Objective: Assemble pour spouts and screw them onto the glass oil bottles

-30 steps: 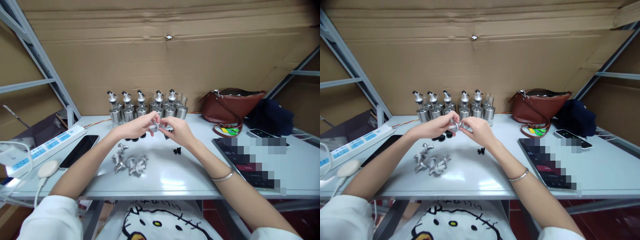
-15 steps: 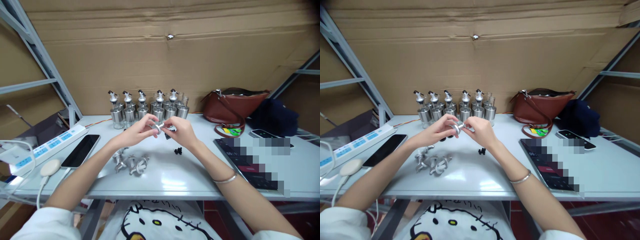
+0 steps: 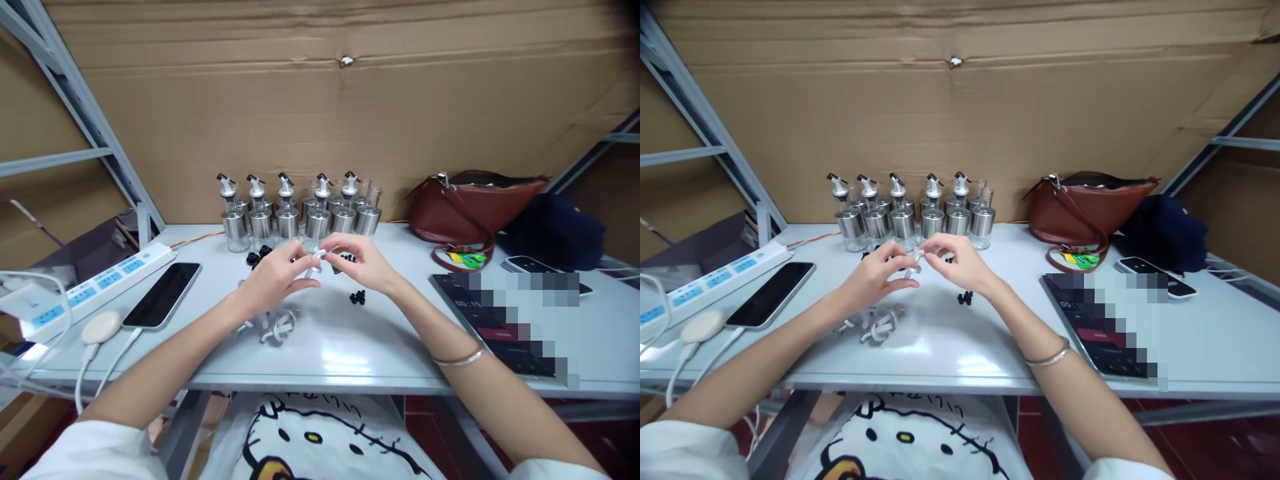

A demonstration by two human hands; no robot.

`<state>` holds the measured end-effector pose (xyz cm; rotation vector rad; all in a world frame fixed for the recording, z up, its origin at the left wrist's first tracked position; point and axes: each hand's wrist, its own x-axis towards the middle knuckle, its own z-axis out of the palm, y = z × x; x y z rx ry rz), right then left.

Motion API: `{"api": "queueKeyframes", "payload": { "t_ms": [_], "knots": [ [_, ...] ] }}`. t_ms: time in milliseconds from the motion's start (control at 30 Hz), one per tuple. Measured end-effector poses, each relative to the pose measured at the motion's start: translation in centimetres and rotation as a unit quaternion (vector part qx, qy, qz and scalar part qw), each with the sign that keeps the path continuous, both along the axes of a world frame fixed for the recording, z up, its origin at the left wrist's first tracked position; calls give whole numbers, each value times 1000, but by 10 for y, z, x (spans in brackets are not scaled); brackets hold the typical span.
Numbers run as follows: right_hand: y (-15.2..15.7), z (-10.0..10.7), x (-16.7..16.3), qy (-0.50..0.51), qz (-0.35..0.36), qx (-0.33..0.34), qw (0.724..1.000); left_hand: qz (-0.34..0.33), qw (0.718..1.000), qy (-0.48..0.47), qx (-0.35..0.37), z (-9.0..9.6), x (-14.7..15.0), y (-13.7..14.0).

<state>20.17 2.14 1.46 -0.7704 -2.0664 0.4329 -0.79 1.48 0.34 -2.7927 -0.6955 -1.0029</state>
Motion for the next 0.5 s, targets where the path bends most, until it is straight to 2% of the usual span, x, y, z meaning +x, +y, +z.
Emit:
{"api": "queueKeyframes", "payload": {
  "t_ms": [100, 367, 500],
  "knots": [
    [-2, 2, -1, 52, 21, -92, 994, 15, 999, 6, 47, 2, 1, -2],
    [-4, 2, -2, 73, 19, -136, 988, -27, 997, 26, 63, -2, 2, 3],
    [-2, 6, 4, 51, 37, -194, 979, -35, 993, 60, 93, -4, 4, 4]
  ]
}}
